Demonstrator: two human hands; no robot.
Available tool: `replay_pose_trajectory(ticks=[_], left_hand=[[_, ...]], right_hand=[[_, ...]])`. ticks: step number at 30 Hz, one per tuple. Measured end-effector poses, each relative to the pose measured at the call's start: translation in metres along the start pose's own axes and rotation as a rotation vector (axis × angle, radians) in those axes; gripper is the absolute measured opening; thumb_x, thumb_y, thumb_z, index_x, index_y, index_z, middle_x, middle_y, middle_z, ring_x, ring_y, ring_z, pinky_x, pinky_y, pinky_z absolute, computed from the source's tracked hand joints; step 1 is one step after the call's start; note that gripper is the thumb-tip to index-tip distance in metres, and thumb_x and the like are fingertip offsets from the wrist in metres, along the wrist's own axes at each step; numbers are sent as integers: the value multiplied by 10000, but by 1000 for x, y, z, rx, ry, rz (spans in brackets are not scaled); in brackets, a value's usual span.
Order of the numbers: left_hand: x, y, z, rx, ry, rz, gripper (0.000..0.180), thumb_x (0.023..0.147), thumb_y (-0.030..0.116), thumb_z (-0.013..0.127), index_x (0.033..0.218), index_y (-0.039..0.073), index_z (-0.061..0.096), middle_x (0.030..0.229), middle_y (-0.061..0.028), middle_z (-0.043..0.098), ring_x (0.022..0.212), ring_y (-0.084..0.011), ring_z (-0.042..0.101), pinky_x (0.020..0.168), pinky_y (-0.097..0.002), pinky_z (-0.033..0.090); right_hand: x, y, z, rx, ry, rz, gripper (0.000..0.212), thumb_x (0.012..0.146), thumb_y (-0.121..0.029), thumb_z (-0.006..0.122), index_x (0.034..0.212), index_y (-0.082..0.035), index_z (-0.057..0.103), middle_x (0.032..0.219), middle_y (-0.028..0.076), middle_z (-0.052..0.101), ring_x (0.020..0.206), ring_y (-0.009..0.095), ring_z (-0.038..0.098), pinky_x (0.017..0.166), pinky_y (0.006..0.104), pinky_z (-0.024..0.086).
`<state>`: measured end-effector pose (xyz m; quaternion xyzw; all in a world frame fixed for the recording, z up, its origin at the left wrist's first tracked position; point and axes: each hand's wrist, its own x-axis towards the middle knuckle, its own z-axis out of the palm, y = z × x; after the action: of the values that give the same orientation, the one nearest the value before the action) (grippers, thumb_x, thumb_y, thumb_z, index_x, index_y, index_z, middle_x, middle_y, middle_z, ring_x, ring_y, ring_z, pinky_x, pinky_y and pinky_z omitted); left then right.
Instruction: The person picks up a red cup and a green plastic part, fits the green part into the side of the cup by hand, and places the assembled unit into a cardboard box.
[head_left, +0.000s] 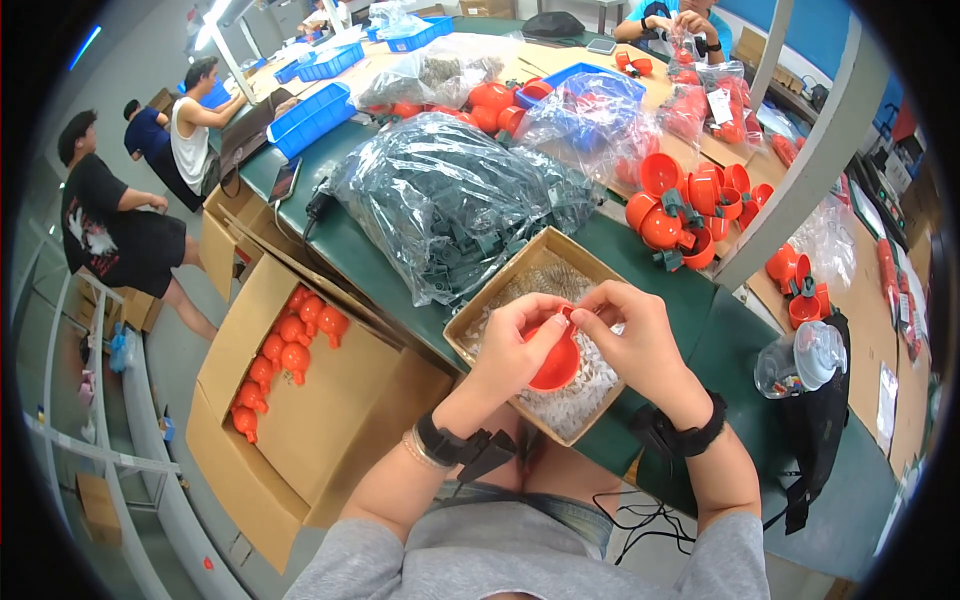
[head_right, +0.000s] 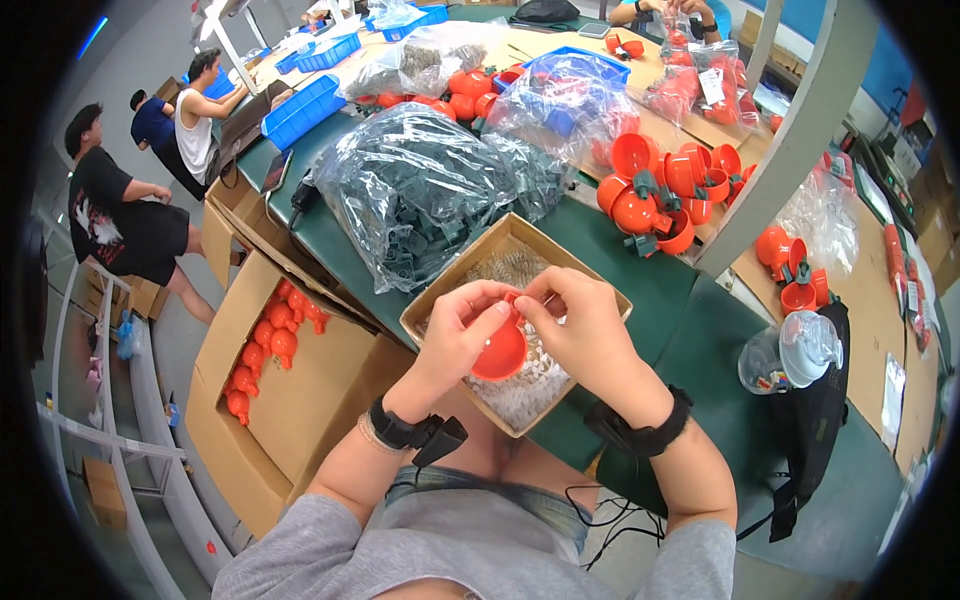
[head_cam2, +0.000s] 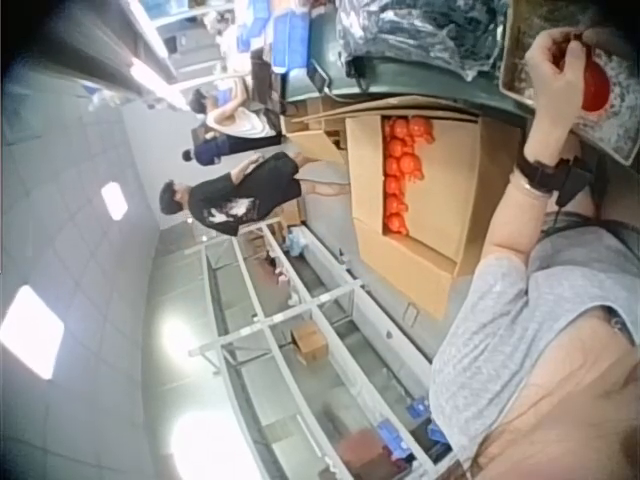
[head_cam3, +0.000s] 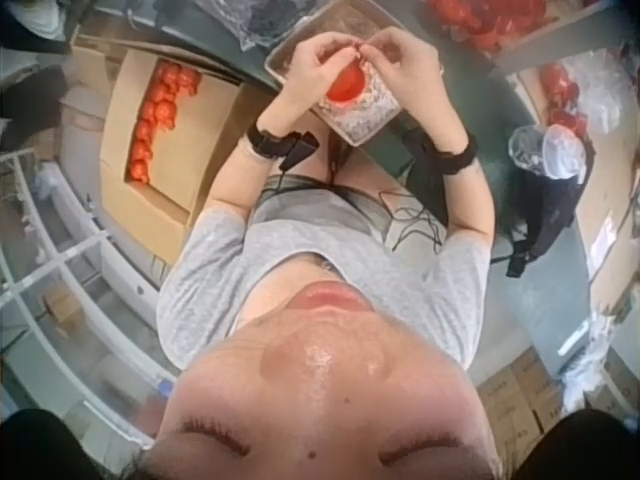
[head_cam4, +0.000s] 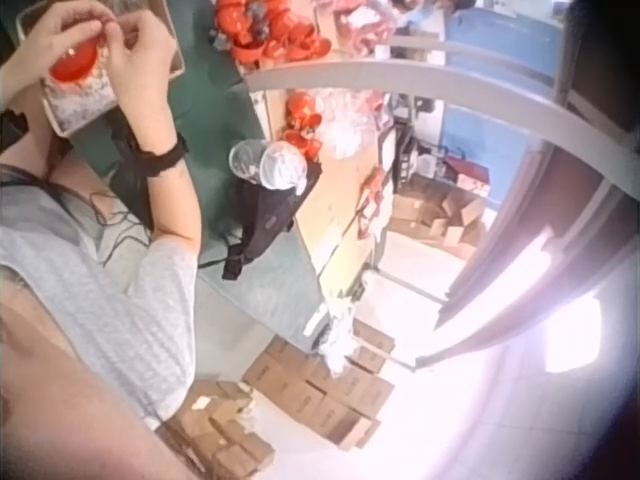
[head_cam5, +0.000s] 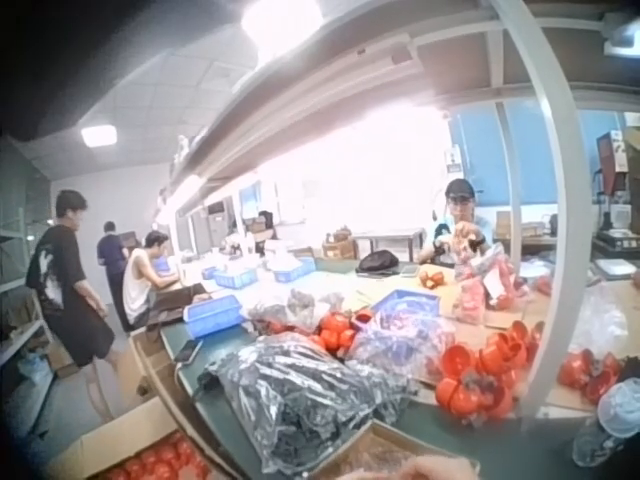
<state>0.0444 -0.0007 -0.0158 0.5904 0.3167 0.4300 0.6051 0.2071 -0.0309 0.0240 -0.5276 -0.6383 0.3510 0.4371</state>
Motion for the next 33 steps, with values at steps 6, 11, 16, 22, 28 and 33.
replay_pose_trajectory(ticks=[6,11,16,22,28,33], left_hand=[[2,1,3,24,65,15,228,867,16,494,1079,-45,554,987,-88,627,899,-110,586,798,-244,476],[2,3,3,30,69,2,222,880,39,514,1081,-45,553,986,-89,628,892,-105,588,778,-238,485],[3,1,3,17,59,-9,217,889,54,525,1080,-46,552,988,-93,627,889,-105,588,772,-232,487],[2,2,5,-40,63,-5,222,868,46,547,1067,-52,549,972,-99,631,892,-116,589,788,-245,477],[2,2,3,-31,81,-25,221,870,49,544,1069,-47,548,977,-97,628,891,-115,587,790,-248,475],[3,1,1,-9,81,-11,209,878,46,528,1068,-40,549,979,-92,626,892,-111,586,784,-242,480]], right_hand=[[-2,7,12,-531,243,-409,87,766,-63,640,808,-19,578,801,101,546,660,272,573,582,340,480],[-1,8,12,-630,278,-508,74,767,-59,628,813,-27,581,840,98,553,690,257,582,613,336,488],[-3,7,10,-595,242,-495,84,758,-59,632,808,-18,580,844,99,557,700,266,586,621,339,493],[-2,7,12,-560,261,-479,90,752,-59,640,807,-17,583,845,101,563,704,269,596,613,347,496],[-2,4,9,-467,228,-463,90,755,-56,642,826,-26,597,854,102,568,704,275,600,608,349,497],[-1,7,10,-471,209,-437,86,757,-56,640,827,-29,599,861,105,569,711,284,599,612,349,496]])
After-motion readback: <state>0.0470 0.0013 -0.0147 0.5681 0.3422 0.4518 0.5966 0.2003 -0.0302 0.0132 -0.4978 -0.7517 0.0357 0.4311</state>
